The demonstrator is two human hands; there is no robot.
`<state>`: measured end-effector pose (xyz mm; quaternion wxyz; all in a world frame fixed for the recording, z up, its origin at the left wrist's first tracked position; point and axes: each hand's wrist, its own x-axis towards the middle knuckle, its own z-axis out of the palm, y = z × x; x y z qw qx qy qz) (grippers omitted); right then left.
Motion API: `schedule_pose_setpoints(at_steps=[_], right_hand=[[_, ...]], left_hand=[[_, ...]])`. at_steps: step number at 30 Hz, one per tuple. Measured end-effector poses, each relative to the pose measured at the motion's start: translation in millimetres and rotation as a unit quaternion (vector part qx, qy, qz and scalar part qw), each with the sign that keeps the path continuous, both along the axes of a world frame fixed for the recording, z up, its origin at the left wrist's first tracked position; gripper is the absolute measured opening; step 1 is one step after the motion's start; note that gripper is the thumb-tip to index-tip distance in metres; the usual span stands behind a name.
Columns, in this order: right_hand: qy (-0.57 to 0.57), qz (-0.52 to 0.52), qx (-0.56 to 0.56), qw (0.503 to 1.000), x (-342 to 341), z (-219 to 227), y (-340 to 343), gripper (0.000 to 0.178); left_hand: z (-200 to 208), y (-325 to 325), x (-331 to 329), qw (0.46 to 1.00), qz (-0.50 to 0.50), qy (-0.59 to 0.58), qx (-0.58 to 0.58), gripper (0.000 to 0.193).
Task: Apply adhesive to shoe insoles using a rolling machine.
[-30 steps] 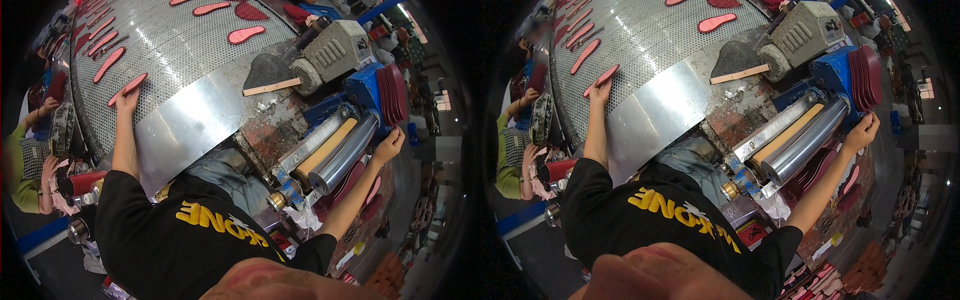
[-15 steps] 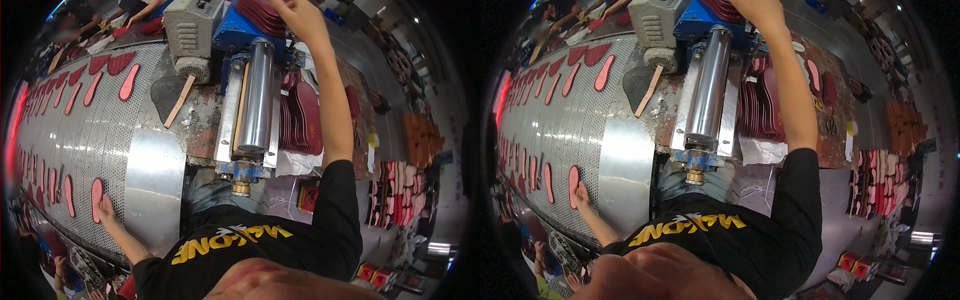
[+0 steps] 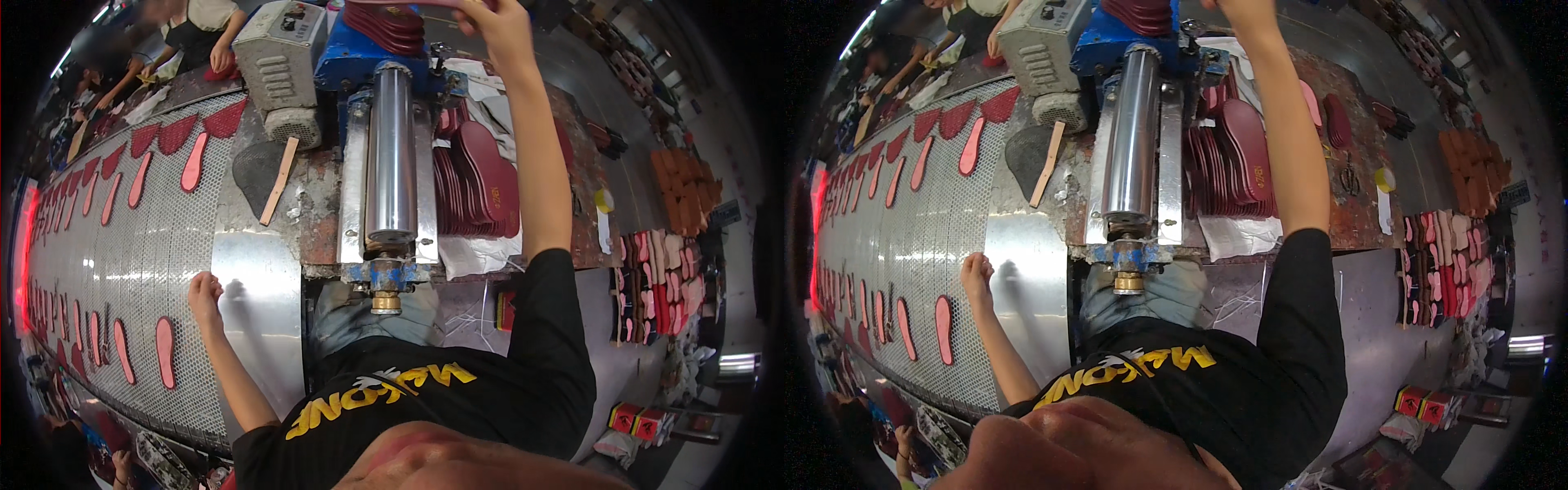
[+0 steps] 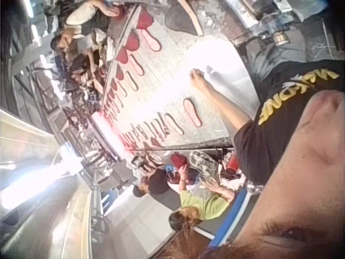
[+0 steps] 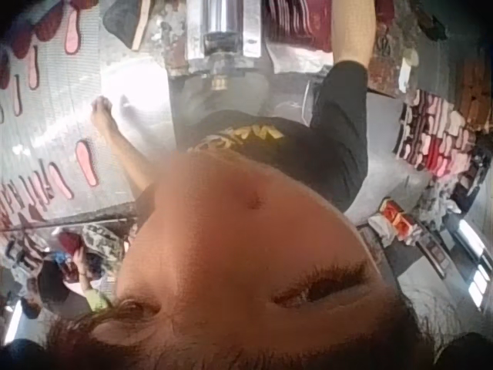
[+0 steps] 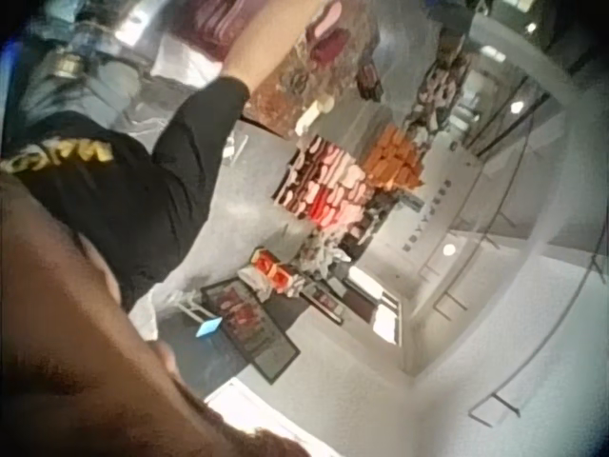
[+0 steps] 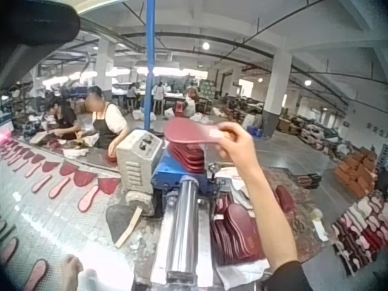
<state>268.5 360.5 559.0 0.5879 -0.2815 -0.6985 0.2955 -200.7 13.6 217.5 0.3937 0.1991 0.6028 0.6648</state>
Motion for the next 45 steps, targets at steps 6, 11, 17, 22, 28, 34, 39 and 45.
schedule_pose_setpoints(at_steps=[6,11,17,22,28,34,39,45], right_hand=[[0.212,-0.079,-0.123,0.966,130.6,-90.3,-118.8,0.021],[0.208,-0.183,-0.253,0.927,131.7,-127.6,-176.6,0.022],[0.120,-0.031,-0.304,0.945,54.9,-140.3,-178.0,0.023],[0.076,0.041,-0.272,0.958,45.7,-170.9,-222.3,0.046],[-0.153,0.198,-0.440,0.862,62.2,-242.1,-276.2,0.023],[-0.410,0.314,-0.506,0.691,15.7,-272.2,-288.3,0.025],[-0.348,0.312,-0.540,0.700,30.7,-340.6,-294.7,0.028],[-0.375,0.275,-0.589,0.661,43.0,-380.2,-294.9,0.035]], left_hand=[[24.0,44.0,53.2,0.987,-0.144,0.059,-0.036,0.010],[86.9,109.2,106.1,0.942,-0.270,0.189,0.056,0.008],[201.3,170.4,164.9,0.729,-0.498,0.427,0.197,0.083],[205.8,175.4,163.0,0.700,-0.442,0.522,0.205,0.089],[205.5,167.7,116.5,0.694,-0.432,0.553,0.161,0.078],[156.4,144.3,64.6,0.788,-0.495,0.360,0.062,0.076],[81.7,88.8,-14.5,0.927,-0.369,0.061,0.008,0.063],[25.7,31.1,-125.7,0.954,-0.154,-0.097,-0.238,0.062]])
